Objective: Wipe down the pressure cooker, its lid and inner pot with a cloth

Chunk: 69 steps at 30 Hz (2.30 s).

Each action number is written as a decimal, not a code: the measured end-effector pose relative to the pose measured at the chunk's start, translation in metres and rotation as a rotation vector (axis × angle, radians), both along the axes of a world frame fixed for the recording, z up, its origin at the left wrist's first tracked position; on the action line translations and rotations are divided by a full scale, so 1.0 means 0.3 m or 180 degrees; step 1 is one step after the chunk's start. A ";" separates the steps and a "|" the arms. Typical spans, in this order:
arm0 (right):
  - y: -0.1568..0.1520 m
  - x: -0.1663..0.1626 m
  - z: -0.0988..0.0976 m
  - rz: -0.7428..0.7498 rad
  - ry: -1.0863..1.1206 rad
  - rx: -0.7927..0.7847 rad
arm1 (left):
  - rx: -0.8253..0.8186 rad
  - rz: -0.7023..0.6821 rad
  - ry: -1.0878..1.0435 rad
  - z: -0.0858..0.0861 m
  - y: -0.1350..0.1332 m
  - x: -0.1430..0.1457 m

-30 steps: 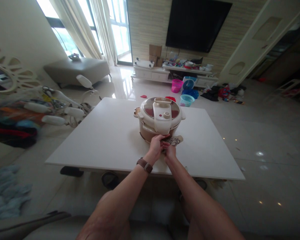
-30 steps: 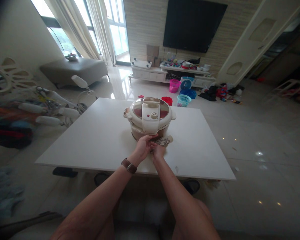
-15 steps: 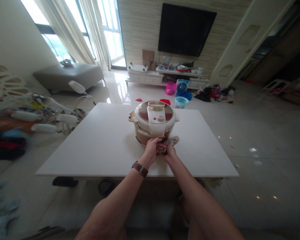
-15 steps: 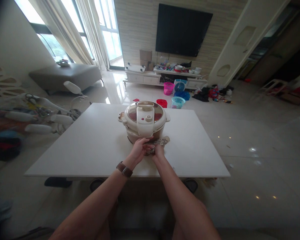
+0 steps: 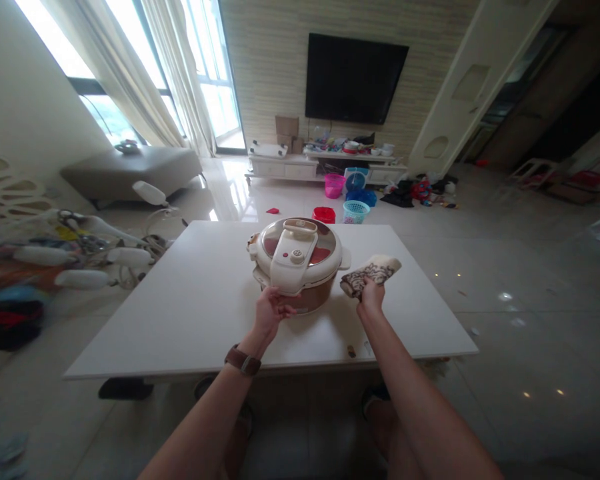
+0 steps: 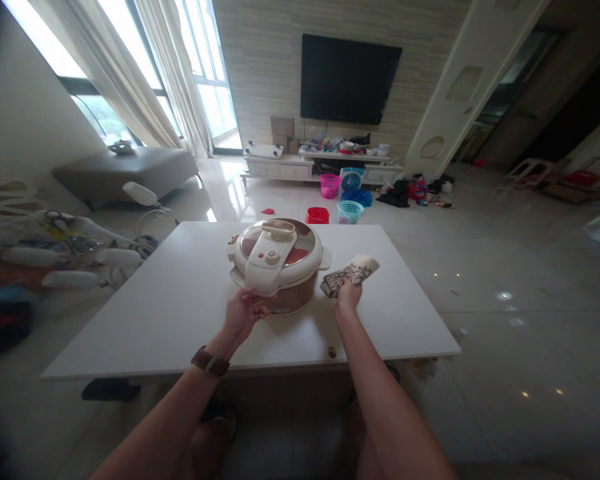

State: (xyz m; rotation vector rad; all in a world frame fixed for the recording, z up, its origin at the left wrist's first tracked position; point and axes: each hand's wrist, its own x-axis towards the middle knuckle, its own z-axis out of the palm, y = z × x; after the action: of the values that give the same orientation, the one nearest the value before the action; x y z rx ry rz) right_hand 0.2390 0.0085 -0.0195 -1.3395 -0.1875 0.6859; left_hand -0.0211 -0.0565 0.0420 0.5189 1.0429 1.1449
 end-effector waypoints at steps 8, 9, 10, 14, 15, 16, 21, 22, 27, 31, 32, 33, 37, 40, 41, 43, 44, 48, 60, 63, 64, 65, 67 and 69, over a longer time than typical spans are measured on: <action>0.014 0.004 0.010 -0.0119 -0.0190 0.0326 | -0.0048 0.0610 0.0385 -0.008 0.009 -0.083; 0.017 0.002 0.010 -0.0124 -0.0157 0.0360 | -0.0064 0.0757 0.0415 -0.010 0.010 -0.072; 0.020 0.000 0.011 -0.0143 -0.0139 0.0394 | -0.0076 0.0908 0.0434 -0.013 0.012 -0.059; 0.021 0.002 0.018 -0.0244 -0.0220 0.0451 | -0.0169 0.1322 0.0463 -0.019 0.017 -0.020; 0.018 0.005 0.023 -0.0262 -0.0271 0.0456 | -0.0209 0.1341 0.0447 -0.019 0.018 -0.019; 0.013 0.009 0.030 -0.0280 -0.0343 0.0470 | -0.0241 0.1324 0.0416 -0.019 0.018 -0.020; -0.043 -0.001 0.121 -0.0375 -0.1280 0.0677 | -0.0279 0.1115 0.0405 -0.026 0.019 -0.040; -0.061 -0.016 0.145 -0.0331 -0.1535 0.0703 | -0.0277 0.1112 0.0436 -0.029 0.020 -0.041; -0.151 -0.159 0.240 0.0861 -0.2509 0.0858 | -0.0251 0.1065 0.0495 -0.034 0.029 -0.045; -0.168 -0.299 0.319 0.2479 -0.3575 0.1228 | -0.0322 0.0980 0.0350 -0.022 0.029 -0.052; -0.161 -0.329 0.344 0.2742 -0.3802 0.1233 | -0.0356 0.0941 0.0298 -0.018 0.028 -0.054; -0.151 -0.356 0.371 0.2934 -0.3988 0.1180 | -0.0378 0.0910 0.0261 -0.016 0.027 -0.055; -0.081 -0.449 0.477 0.3293 -0.4772 0.0747 | -0.0304 0.0972 0.0194 -0.010 0.022 -0.051; -0.017 -0.509 0.538 0.3665 -0.5381 0.0717 | -0.0394 0.1007 0.0253 -0.003 0.022 -0.049; 0.003 -0.527 0.553 0.3817 -0.5529 0.0764 | -0.0441 0.0983 0.0300 0.001 0.022 -0.049; 0.038 -0.555 0.576 0.4051 -0.5730 0.0813 | -0.0491 0.0922 0.0351 0.011 0.019 -0.051; 0.051 -0.563 0.585 0.4120 -0.5769 0.0792 | -0.0497 0.0896 0.0340 0.016 0.017 -0.053; 0.060 -0.527 0.599 0.4210 -0.5452 0.0754 | -0.0413 0.0796 0.0223 0.034 0.000 -0.055; -0.126 -0.098 0.430 0.3683 -0.4181 0.1287 | -0.0466 0.0734 0.0145 0.005 0.009 -0.041; -0.108 -0.017 0.377 0.3493 -0.4900 0.1325 | -0.0409 0.0724 0.0213 -0.013 0.016 -0.034; -0.088 0.001 0.368 0.3377 -0.5069 0.1255 | -0.0379 0.0710 0.0218 -0.018 0.018 -0.032; -0.063 0.014 0.365 0.3235 -0.5180 0.1113 | -0.0354 0.0694 0.0216 -0.022 0.020 -0.030; -0.005 0.016 0.380 0.2939 -0.5287 0.0602 | -0.0338 0.0689 0.0215 -0.029 0.023 -0.028; 0.057 -0.013 0.417 0.2697 -0.5349 -0.0071 | -0.0351 0.0728 0.0244 -0.032 0.024 -0.026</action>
State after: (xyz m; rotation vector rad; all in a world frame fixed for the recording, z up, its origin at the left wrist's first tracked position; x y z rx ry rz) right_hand 0.2352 0.0255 0.1056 -1.5219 -2.1592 0.0267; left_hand -0.0291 -0.0492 0.0324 0.3650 1.2486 1.2673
